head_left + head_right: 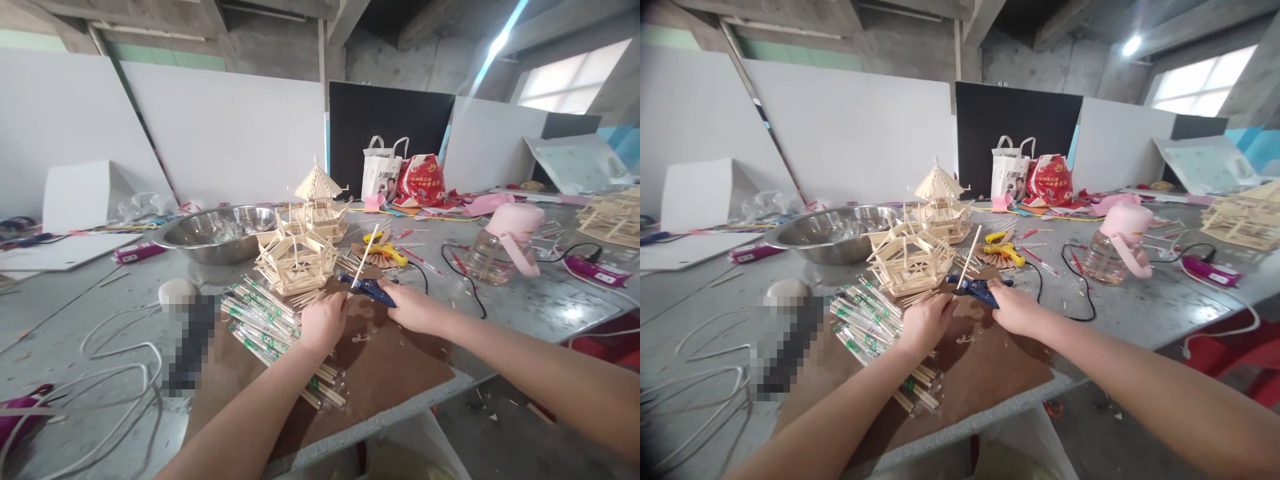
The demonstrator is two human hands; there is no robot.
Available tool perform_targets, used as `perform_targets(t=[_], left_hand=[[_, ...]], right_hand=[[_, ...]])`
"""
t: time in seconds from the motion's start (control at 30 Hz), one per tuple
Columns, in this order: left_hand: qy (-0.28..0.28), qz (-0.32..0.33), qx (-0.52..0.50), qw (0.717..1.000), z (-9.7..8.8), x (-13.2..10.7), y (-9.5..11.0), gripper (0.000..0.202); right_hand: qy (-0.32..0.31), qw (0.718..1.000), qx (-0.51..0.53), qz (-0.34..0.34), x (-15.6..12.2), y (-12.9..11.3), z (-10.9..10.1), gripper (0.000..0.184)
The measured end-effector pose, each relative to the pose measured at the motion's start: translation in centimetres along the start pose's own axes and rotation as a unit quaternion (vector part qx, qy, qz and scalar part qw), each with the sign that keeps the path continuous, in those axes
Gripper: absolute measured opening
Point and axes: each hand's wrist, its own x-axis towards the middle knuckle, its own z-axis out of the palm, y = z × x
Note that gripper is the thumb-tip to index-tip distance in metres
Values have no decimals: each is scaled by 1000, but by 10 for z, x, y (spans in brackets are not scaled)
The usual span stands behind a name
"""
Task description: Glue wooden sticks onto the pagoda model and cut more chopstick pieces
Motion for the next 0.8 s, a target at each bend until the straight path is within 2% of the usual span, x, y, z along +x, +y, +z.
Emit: perform_targets(t=[0.2,0.43,0.8], left_hand=[[32,28,13,999,2,2,-3,30],[20,40,6,999,1,5,-7,28],[44,86,43,994,5,10,-18,31]], right_hand=[[22,999,-8,32,-1,3,14,61],[43,998,35,8,-2,7,21,62],[46,999,5,5,3,11,26,64]])
